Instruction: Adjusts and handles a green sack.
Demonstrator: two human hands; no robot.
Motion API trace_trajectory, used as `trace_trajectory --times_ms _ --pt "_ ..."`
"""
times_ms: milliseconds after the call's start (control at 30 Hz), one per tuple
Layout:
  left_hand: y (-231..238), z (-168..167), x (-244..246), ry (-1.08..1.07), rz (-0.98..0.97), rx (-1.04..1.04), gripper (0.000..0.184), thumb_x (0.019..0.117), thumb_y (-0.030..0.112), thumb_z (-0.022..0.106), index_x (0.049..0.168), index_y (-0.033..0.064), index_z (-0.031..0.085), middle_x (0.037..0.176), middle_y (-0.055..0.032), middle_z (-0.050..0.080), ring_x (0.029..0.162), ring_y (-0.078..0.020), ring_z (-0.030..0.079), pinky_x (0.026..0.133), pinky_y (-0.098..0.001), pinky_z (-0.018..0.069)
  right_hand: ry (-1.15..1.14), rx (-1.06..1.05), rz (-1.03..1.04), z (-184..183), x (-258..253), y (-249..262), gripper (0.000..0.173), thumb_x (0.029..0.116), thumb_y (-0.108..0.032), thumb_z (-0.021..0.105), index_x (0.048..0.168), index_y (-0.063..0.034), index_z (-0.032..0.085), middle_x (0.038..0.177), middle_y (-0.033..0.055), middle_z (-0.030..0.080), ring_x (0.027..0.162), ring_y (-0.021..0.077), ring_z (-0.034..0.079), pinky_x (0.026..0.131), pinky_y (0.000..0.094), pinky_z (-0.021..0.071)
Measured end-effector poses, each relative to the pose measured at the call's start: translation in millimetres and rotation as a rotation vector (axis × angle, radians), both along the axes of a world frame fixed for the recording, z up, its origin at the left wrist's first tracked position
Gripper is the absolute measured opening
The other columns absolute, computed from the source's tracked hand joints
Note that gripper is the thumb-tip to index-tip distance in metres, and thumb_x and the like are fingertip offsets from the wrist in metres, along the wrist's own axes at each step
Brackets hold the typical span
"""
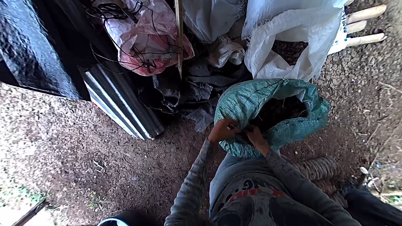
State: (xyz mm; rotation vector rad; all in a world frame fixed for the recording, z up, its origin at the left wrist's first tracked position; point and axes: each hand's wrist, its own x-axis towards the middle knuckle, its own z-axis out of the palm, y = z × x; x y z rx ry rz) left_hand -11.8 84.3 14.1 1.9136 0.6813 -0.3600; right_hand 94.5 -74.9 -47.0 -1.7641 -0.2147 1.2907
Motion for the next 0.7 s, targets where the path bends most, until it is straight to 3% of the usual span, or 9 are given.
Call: trace_trajectory --times_ms 67,133,200,233,300,367,567,633,700 --pt "-13.9 -0.2 6.4 0.126 -0.004 0.123 0.043 0.0871 0.031 0.082 0.118 0.0028 0.072 0.114 -0.0172 0.072 0.106 -0.0339 0.069 0.096 -0.0575 0.0537 0.061 0.003 -0.092 2.4 -2.0 2.7 0.015 0.0983 -0.004 0.065 0.108 0.0067 0.067 0.096 0.0149 0.070 0.083 0.0165 0.070 0.078 0.0327 0.0611" --pt "-22.0 4.6 11.9 0.190 -0.035 0.195 0.030 0.0944 0.025 0.073 0.114 0.0029 0.073 0.111 -0.0198 0.072 0.107 -0.0391 0.069 0.095 -0.0619 0.0516 0.167 0.038 -0.234 7.3 -6.8 3.1 0.011 0.0978 -0.001 0.064 0.104 0.0070 0.068 0.089 0.0124 0.072 0.076 0.0150 0.071 0.073 0.0296 0.0616" --pt "-23.0 1.5 7.3 0.150 0.059 0.181 0.021 0.0982 0.018 0.067 0.110 0.0012 0.073 0.105 -0.0207 0.073 0.102 -0.0383 0.070 0.092 -0.0604 0.0534 0.216 0.040 -0.261 11.6 -8.0 4.8 0.012 0.0988 -0.001 0.063 0.105 0.0070 0.068 0.088 0.0120 0.073 0.077 0.0146 0.071 0.073 0.0286 0.0608" --pt "-23.8 -3.7 0.1 0.105 0.145 0.149 0.022 0.0985 0.017 0.068 0.111 0.0002 0.073 0.103 -0.0203 0.073 0.099 -0.0357 0.071 0.092 -0.0574 0.0550 0.212 0.028 -0.222 12.6 -8.0 5.0 0.014 0.0996 -0.002 0.062 0.108 0.0072 0.068 0.090 0.0126 0.072 0.079 0.0146 0.071 0.076 0.0289 0.0603" --pt "-28.0 -15.5 -13.2 -0.016 0.336 0.108 0.019 0.0960 0.015 0.071 0.100 -0.0033 0.073 0.089 -0.0191 0.072 0.084 -0.0311 0.070 0.083 -0.0528 0.0557 0.161 0.007 -0.125 12.0 -7.3 8.4 0.015 0.0995 -0.005 0.064 0.109 0.0067 0.069 0.092 0.0127 0.073 0.081 0.0138 0.071 0.078 0.0297 0.0597" --pt "-35.1 -18.6 -18.2 -0.071 0.424 0.100 0.017 0.0957 0.012 0.070 0.097 -0.0049 0.072 0.085 -0.0185 0.071 0.080 -0.0299 0.069 0.080 -0.0512 0.0554 0.171 -0.001 -0.130 10.4 -8.8 9.5 0.014 0.0997 -0.005 0.063 0.106 0.0058 0.070 0.090 0.0112 0.072 0.079 0.0127 0.069 0.076 0.0290 0.0583" --pt "-41.7 -12.6 -13.5 -0.076 0.407 0.176 0.020 0.0938 0.011 0.068 0.106 -0.0053 0.069 0.099 -0.0206 0.069 0.088 -0.0318 0.069 0.082 -0.0501 0.0566 0.357 0.137 -0.461 23.6 -19.4 11.3 0.010 0.1008 0.001 0.057 0.104 0.0053 0.066 0.087 0.0108 0.070 0.078 0.0158 0.069 0.076 0.0294 0.0602" --pt "-40.6 -15.5 -12.4 -0.062 0.426 0.178 0.021 0.0942 0.009 0.067 0.111 -0.0037 0.068 0.107 -0.0206 0.069 0.097 -0.0333 0.068 0.087 -0.0512 0.0553 0.304 0.168 -0.372 20.4 -19.5 8.9 0.012 0.1010 0.000 0.057 0.105 0.0059 0.066 0.089 0.0108 0.071 0.078 0.0157 0.070 0.077 0.0301 0.0606" --pt "-40.8 -18.6 -10.7 -0.066 0.453 0.167 0.024 0.0960 0.005 0.063 0.118 -0.0038 0.068 0.113 -0.0214 0.070 0.104 -0.0337 0.069 0.093 -0.0512 0.0552 0.194 0.152 -0.150 18.5 -13.6 6.3 0.018 0.1041 -0.005 0.053 0.111 0.0061 0.065 0.093 0.0100 0.069 0.080 0.0142 0.068 0.077 0.0303 0.0595"
